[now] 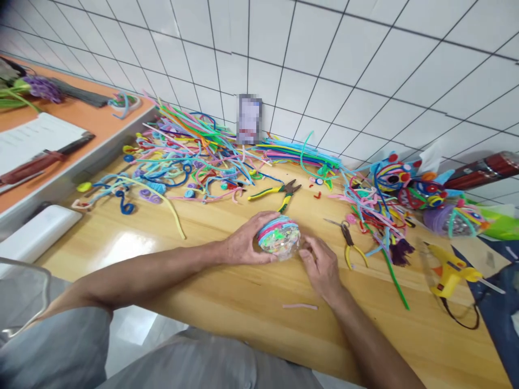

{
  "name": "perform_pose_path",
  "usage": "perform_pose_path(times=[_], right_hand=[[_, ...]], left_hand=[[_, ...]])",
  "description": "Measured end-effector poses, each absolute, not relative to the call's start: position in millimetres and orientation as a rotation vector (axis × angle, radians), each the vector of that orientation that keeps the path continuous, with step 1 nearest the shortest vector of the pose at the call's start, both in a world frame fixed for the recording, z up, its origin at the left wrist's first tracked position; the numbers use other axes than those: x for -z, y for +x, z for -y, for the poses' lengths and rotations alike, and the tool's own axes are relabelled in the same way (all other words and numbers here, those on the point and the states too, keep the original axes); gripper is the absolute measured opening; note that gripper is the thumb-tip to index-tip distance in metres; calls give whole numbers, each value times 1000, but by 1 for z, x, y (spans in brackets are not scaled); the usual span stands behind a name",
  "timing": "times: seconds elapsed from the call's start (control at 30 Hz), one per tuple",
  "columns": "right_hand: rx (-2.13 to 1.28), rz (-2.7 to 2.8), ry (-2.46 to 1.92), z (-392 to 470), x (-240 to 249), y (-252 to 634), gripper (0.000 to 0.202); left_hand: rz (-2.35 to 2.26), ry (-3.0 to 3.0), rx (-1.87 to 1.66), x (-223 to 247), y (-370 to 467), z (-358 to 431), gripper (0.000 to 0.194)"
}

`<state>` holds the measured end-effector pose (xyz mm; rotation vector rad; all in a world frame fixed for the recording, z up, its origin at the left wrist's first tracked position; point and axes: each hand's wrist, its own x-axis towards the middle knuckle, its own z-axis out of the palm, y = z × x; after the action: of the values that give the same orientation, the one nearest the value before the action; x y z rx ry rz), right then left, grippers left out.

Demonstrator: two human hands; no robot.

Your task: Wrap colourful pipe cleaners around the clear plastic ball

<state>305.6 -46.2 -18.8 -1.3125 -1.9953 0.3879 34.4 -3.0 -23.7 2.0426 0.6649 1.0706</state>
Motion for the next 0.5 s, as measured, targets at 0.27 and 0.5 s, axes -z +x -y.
perform_pose_path(times=[0.27, 0.5], right_hand=[[-462, 1730, -1626, 27, 21, 321, 43], [-465, 1965, -1830, -20, -14, 257, 52]], left_hand=[[-681, 1901, -1116, 11, 27, 8, 97], [-1103, 1408, -1515, 5, 11, -31, 98]])
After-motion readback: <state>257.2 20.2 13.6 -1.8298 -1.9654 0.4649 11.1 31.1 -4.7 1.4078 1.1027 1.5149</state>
